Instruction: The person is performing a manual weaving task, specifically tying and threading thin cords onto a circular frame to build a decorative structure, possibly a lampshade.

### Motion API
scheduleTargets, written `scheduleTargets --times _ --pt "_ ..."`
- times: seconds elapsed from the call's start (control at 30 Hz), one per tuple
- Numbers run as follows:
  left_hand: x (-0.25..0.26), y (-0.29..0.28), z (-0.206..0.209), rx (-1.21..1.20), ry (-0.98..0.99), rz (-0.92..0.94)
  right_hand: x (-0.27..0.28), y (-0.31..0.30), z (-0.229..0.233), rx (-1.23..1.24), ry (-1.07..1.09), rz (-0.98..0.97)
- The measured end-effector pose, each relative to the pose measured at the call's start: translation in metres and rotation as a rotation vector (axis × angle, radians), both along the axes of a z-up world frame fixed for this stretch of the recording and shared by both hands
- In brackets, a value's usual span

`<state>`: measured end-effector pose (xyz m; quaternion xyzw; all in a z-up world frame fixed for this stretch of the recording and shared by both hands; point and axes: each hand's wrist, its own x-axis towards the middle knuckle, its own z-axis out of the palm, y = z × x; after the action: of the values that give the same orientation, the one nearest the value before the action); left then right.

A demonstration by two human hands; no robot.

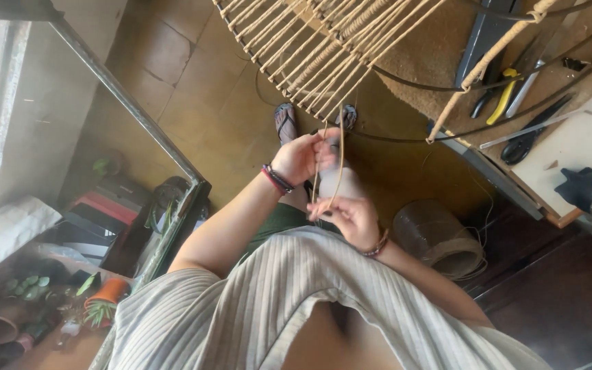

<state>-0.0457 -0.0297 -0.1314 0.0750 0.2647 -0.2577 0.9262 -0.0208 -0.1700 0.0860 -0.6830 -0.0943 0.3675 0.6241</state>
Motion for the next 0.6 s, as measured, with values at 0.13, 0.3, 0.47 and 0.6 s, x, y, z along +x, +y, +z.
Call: scheduleTargets --times 0.13,0.3,0.47,0.6 --pt "-0.004 -0.003 0.001 0.365 0.033 -0.022 -0.009 -0.037 -0.041 0.015 -0.006 0.039" --pt "-0.004 -0.001 0.002 0.737 -0.077 -0.244 -0.047 -0.058 -0.162 -0.625 -0.703 0.256" --pt "0.002 0.012 -0.029 1.119 -0.262 -0.662 -0.033 -0.071 -0.223 -0.82 0.056 0.226" --pt "0.034 0.041 0.02 1.668 -0.562 -1.363 0.03 -0.029 -0.122 -0.071 0.641 -0.443"
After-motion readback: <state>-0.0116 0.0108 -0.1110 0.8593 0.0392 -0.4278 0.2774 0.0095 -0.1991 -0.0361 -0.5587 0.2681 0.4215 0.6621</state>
